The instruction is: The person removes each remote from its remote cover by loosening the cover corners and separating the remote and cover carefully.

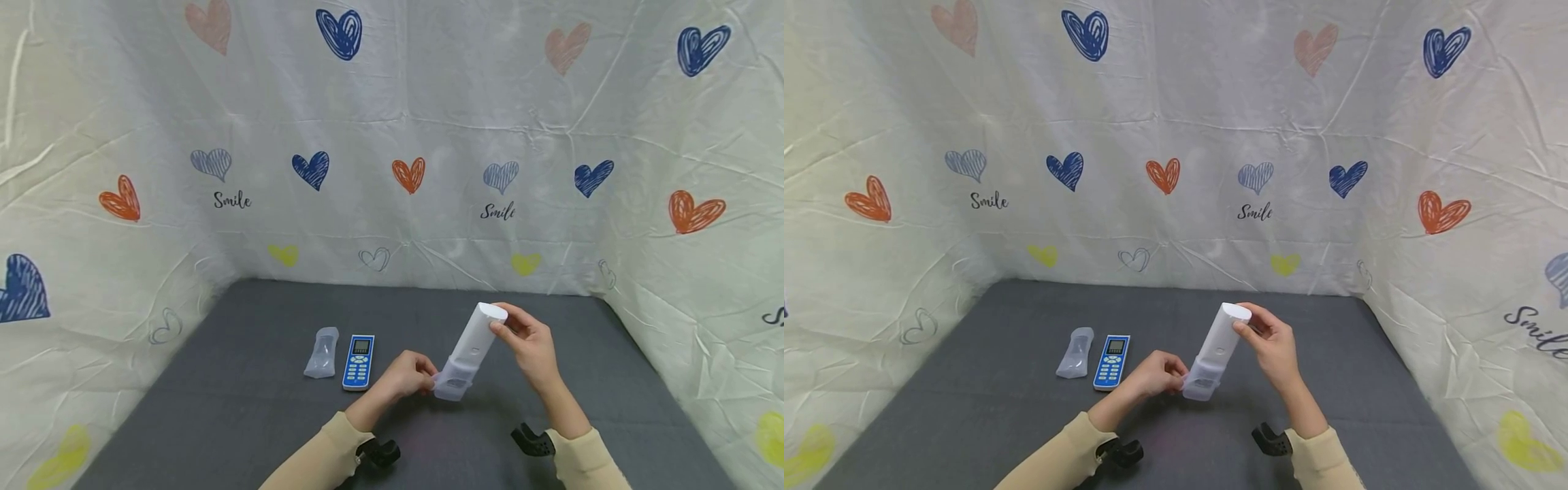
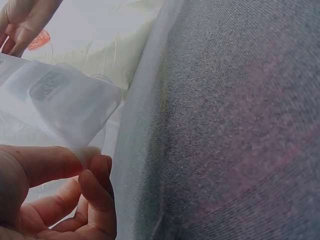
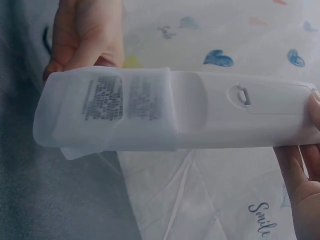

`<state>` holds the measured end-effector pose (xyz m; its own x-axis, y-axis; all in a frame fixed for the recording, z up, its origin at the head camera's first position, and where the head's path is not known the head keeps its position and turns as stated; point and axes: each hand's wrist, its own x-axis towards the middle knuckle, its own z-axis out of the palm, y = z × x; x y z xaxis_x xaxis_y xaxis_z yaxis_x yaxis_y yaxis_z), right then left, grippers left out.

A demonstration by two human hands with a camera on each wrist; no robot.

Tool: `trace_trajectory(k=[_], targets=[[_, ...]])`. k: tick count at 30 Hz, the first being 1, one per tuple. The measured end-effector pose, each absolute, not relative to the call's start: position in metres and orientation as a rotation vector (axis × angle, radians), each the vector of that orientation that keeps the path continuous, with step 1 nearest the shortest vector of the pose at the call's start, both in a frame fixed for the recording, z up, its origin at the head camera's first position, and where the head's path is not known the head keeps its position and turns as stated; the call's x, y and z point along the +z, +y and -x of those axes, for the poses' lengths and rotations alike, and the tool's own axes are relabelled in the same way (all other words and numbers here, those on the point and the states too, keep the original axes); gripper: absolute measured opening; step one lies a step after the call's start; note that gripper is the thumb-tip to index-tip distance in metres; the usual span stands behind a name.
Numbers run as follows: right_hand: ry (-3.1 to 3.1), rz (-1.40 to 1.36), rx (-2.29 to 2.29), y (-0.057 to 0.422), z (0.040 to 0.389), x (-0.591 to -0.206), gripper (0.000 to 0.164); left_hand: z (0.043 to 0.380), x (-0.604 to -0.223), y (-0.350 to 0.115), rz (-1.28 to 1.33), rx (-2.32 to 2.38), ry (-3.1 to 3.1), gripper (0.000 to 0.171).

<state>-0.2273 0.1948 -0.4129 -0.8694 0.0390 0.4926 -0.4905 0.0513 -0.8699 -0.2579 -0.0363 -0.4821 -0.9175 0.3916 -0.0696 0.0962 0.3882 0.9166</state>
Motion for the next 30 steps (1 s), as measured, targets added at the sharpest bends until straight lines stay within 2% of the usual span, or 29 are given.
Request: trace_trajectory(k=[30], targets=[[-2.016, -0.501, 1.921, 0.208, 0.229, -0.425, 0.034, 0.261, -0.492, -0.039, -0.331, 1.585, 2.441, 0.007]])
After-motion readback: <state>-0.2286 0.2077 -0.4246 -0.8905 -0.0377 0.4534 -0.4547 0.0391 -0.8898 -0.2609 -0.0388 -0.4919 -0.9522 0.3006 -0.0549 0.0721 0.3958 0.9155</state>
